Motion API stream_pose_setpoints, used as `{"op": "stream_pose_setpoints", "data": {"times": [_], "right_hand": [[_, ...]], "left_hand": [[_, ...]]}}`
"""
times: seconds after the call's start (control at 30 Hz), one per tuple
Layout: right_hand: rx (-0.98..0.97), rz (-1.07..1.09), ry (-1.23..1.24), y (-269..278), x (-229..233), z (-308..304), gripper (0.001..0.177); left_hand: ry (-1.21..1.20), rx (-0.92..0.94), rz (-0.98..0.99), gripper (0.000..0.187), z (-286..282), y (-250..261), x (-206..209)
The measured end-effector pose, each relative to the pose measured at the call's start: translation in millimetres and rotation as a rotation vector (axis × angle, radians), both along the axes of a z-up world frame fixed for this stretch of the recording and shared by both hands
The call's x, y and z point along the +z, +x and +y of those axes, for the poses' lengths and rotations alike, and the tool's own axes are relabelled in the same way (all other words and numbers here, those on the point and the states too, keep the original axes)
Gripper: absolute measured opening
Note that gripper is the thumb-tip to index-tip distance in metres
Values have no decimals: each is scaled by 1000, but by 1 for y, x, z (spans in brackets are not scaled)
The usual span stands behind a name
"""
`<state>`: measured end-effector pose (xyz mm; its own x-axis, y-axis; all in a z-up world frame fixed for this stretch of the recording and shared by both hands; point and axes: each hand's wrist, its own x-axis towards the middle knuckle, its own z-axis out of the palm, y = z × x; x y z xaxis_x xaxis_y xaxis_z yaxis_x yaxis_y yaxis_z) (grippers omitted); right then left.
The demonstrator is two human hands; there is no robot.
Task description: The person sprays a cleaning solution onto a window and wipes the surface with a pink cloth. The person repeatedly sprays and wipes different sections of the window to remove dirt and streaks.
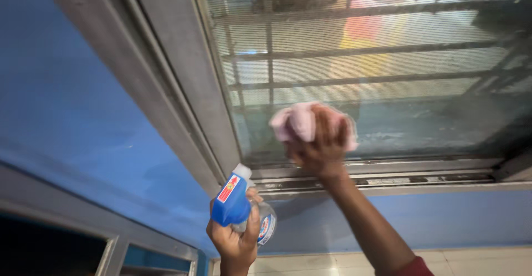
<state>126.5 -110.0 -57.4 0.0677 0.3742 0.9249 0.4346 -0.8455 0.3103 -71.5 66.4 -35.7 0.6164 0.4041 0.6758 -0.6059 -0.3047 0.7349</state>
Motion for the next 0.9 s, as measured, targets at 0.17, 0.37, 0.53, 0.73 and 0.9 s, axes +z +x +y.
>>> {"op": "stream_pose_setpoints", "data": {"times": [0.17, 0.37, 0.53, 0.73, 0.9], "right_hand": [[-130, 116, 407, 22, -13, -131, 68], [-144, 281, 750, 26, -4, -255, 77], [-184, 217, 754, 40, -2, -266, 79], [-307, 44, 628, 64, 65, -293, 73], [54, 152, 507, 34, 73, -292, 69]], "left_hand": [[-2, -55, -29, 29, -4, 7, -4], [5, -92, -36, 26, -21, 16, -8], [-13, -99, -12, 28, -30, 15, -9], [-24, -59, -30, 28, -26, -2, -9], [-30, 6, -36, 25, -23, -15, -7]]}}
